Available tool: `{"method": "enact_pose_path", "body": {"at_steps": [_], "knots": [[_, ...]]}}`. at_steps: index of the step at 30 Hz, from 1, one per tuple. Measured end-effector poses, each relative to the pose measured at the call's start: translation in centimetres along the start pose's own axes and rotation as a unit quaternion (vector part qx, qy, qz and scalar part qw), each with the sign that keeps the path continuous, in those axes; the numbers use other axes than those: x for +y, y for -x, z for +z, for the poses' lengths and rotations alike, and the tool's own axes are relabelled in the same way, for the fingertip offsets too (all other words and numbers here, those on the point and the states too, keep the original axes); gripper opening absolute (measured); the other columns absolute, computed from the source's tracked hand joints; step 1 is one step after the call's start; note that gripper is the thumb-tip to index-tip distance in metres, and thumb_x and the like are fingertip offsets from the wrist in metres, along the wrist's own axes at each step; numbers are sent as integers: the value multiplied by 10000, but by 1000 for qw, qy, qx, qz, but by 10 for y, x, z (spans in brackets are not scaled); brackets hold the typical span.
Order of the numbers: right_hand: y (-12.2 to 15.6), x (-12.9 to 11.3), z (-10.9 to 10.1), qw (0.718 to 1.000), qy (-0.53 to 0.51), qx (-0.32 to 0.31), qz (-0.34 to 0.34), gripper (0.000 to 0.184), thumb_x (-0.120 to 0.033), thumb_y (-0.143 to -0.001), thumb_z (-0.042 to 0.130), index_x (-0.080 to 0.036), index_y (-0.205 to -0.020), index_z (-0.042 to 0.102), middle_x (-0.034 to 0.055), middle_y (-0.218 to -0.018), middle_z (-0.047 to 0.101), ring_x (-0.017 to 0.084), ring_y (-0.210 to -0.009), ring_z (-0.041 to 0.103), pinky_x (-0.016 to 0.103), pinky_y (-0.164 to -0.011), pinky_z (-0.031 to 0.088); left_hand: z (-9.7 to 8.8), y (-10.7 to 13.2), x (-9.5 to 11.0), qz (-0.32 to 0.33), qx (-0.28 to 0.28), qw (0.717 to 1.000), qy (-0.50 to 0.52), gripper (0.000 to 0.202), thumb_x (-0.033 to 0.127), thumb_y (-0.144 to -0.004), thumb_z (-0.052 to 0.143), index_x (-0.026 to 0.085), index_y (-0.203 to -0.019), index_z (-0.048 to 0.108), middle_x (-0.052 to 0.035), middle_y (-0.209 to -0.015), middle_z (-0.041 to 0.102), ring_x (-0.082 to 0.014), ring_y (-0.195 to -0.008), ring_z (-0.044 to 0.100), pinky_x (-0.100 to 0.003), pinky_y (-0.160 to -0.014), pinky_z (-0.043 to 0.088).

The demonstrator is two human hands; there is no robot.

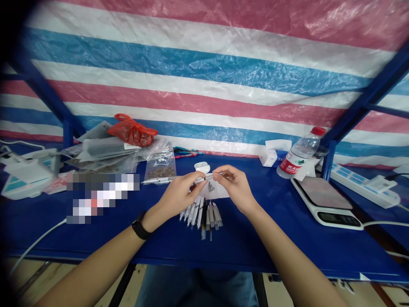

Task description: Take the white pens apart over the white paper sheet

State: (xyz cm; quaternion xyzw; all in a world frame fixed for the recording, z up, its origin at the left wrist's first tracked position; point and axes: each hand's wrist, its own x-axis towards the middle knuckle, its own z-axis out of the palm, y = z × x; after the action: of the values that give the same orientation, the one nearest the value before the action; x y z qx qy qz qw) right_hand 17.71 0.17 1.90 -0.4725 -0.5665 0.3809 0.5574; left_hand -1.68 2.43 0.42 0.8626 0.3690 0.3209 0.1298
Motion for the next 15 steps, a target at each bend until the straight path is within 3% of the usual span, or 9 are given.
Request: {"method": "enact_pose_path", "body": {"at_steps": [2,5,7,11,15], "knots": [[0,0,-1,1000,-2,-11,-18,219,-416,-704,831,-238,-764,718,34,-868,732,208,-841,648,362,-796,528,0,0,0,-2,-2,1000,-3,184,313,-1016,466,216,-1068,614,-3,-849,704,-143,-576,588,-245,-562,333],[1,0,0,999,-13,-25,-18,250,-389,-719,824,-265,-916,733,37,-991,744,222,-949,657,359,-814,527,0,0,1,0,-2,1000,-4,179,306,-1013,475,212,-1067,618,-5,-848,704,-144,-577,591,-246,-565,334],[0,0,0,1000,-9,-23,-3,263,-424,-749,802,-257,-940,732,38,-936,739,205,-861,653,340,-739,518,0,0,1,2,-2,1000,-5,185,309,-1016,472,213,-1074,620,-5,-844,703,-149,-590,598,-245,-571,341],[-1,1,-2,1000,-1,-15,-7,245,-447,-735,813,-225,-779,717,25,-784,704,176,-714,609,335,-686,499,0,0,0,3,-6,1000,-20,197,329,-1023,468,222,-1085,621,-6,-840,701,-154,-600,599,-244,-569,342],[-1,1,-2,999,-11,-30,-24,257,-388,-695,843,-256,-884,729,36,-955,743,222,-928,662,354,-793,523,0,0,0,4,-15,1000,-20,193,325,-1025,459,219,-1055,618,-7,-826,692,-154,-599,597,-245,-564,334]]}}
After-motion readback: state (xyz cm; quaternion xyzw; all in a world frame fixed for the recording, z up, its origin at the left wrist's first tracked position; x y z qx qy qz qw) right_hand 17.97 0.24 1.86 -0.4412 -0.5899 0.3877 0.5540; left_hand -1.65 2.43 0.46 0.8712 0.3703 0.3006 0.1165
